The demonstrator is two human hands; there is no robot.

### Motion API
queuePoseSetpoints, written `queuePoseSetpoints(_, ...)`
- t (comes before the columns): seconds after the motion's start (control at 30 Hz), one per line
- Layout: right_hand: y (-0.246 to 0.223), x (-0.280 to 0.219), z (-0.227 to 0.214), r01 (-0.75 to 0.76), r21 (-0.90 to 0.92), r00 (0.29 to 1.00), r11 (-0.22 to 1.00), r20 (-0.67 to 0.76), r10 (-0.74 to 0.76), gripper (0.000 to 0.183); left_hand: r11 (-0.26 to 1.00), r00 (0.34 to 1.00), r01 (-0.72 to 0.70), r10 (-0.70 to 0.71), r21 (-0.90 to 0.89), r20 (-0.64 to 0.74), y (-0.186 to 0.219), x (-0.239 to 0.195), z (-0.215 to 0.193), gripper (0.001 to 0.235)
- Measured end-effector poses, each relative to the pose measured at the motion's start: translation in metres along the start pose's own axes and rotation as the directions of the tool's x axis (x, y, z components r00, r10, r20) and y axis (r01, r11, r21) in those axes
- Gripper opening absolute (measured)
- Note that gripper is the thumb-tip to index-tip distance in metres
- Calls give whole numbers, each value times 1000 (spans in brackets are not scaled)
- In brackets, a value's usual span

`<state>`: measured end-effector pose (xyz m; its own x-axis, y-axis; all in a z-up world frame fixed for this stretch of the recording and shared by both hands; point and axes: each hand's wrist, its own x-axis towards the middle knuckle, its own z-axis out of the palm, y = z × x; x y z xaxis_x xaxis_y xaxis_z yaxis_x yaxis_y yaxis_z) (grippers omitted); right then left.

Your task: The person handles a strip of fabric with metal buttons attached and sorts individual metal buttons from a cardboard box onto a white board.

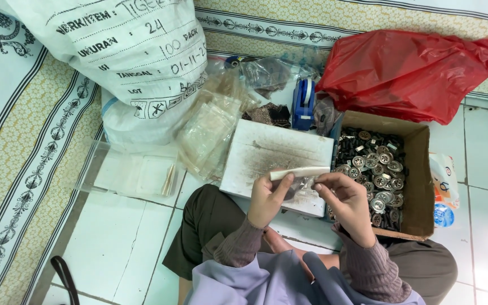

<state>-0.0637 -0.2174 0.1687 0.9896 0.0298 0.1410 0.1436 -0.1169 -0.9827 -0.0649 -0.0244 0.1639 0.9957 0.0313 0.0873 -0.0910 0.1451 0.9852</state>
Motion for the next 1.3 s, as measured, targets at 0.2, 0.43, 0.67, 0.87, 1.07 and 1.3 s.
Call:
queuePoseSetpoints(0.2,-10,-4,15,95,-107,995,990,-18,-98,11,999,999,-34,34,41,-19,4,-6,5,20)
queuePoseSetpoints(0.43,-9,0,24,210,-257,971,943,-58,-232,12,993,996,-78,81,90,-34,3,-8,9,17)
queuePoseSetpoints(0.67,-15,-2,31,199,-318,962,927,-117,-246,11,988,995,-86,90,126,-30,14,-9,10,15)
queuePoseSetpoints(0.87,-21,-2,38,142,-389,961,910,-168,-221,7,986,995,-90,95,137,-33,18,-9,12,15)
queuePoseSetpoints(1.07,-16,7,31,40,-403,970,914,-203,-132,43,988,995,-78,85,133,-51,9,-8,6,17)
queuePoseSetpoints(1.3,-48,25,16,144,-404,986,904,138,-95,92,996,998,-42,45,72,-35,-5,-5,-3,18)
